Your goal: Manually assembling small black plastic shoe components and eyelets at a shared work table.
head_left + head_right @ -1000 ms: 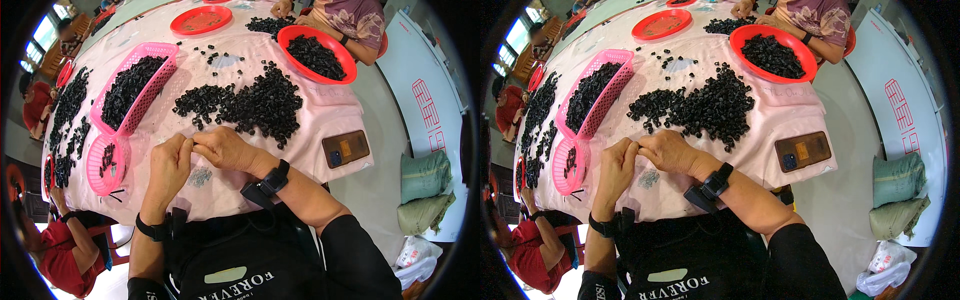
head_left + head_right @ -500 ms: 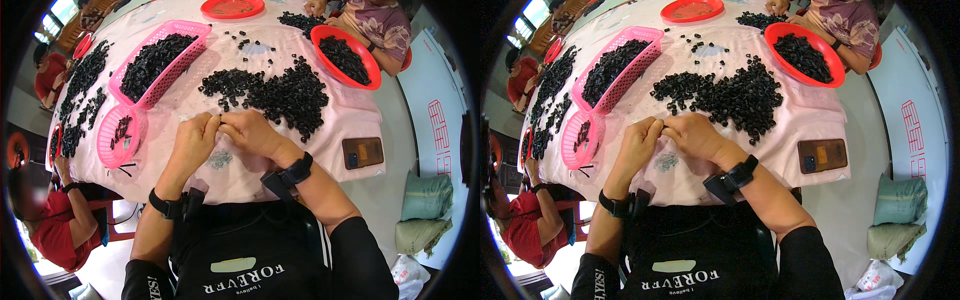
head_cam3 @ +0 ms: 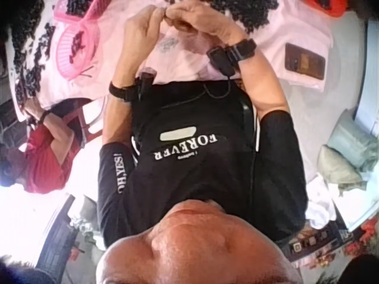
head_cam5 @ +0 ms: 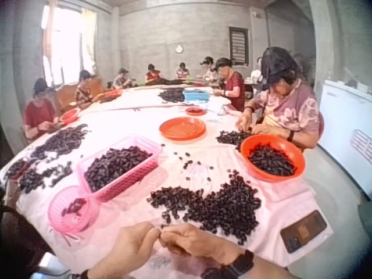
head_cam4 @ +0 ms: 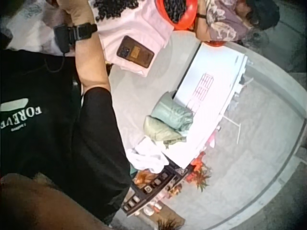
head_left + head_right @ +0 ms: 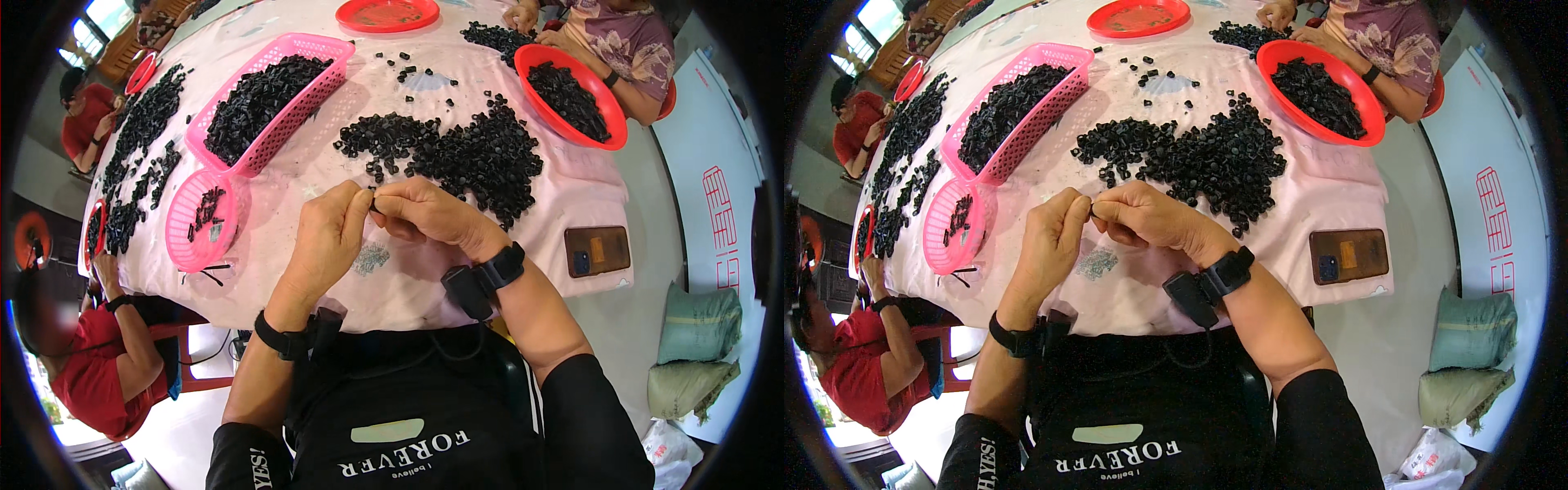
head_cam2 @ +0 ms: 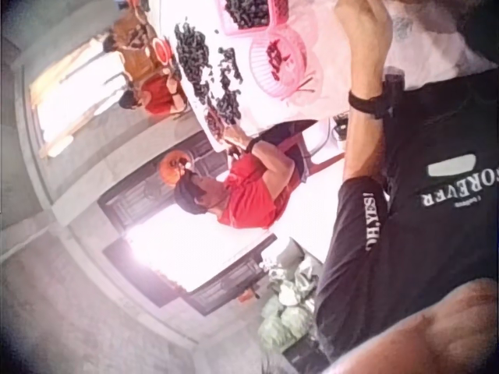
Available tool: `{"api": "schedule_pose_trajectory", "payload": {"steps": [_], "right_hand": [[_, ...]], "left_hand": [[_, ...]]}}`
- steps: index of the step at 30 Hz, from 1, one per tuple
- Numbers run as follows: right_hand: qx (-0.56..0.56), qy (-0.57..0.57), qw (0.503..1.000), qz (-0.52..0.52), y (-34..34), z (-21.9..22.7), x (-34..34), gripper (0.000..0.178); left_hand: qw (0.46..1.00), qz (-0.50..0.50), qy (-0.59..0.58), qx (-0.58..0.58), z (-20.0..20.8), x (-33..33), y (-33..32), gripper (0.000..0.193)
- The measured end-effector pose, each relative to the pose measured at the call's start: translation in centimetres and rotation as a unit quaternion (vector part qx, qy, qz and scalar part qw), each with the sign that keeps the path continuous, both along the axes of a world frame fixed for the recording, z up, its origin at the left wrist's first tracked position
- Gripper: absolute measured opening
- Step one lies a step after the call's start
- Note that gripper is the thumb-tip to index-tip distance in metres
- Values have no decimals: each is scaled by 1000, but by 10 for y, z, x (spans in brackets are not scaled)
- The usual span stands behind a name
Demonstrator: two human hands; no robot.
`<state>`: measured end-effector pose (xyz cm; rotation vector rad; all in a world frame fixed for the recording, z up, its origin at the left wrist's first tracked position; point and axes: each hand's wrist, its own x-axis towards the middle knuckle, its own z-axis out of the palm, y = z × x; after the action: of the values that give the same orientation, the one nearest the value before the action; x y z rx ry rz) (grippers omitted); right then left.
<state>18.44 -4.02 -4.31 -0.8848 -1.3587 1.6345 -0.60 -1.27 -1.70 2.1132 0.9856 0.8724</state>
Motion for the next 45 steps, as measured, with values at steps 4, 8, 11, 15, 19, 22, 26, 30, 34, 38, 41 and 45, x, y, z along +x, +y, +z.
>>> {"api": "schedule_pose_trajectory", "payload": {"steps": [4, 8, 11, 15, 19, 22, 26, 30, 34, 38, 41, 45], "right_hand": [[-4, 33, 999, 24, 1, -3, 0, 35], [-7, 20, 1000, 13, 2, -3, 1, 35], [-12, 21, 1000, 11, 2, -4, 3, 36], [-32, 9, 999, 16, -1, 4, 2, 36], [-21, 47, 998, 26, 3, -7, 2, 36], [-14, 33, 999, -5, 1, -5, 0, 34], [54, -19, 996, -63, 1, -5, -6, 33], [59, -34, 996, -51, 0, -2, -3, 39], [62, -42, 997, -33, -1, 1, -2, 43], [32, -33, 998, -33, -2, -1, -2, 44], [50, -40, 998, -27, -1, -1, -3, 42], [60, -81, 995, -18, -3, -1, -1, 34]], "left_hand": [[993, 8, 1, -115, 8, -6, -1, 26], [997, 1, -30, -77, -1, -14, 4, 18], [997, -44, -62, 8, 6, -12, 2, 13], [991, -106, -30, 82, 5, -11, 7, 19], [991, -101, -19, 83, 4, -11, 9, 19], [991, -91, 1, 100, 5, -12, 8, 17], [993, -67, 9, 99, 4, -12, 7, 12], [992, -56, 28, 108, 7, -9, 4, 10], [989, -62, 45, 128, 7, -7, 2, 9], [988, -75, 58, 119, 9, -8, 0, 7], [987, -76, 69, 120, 9, -9, 0, 7], [986, -99, 89, 102, 10, -13, 2, 8]]}}
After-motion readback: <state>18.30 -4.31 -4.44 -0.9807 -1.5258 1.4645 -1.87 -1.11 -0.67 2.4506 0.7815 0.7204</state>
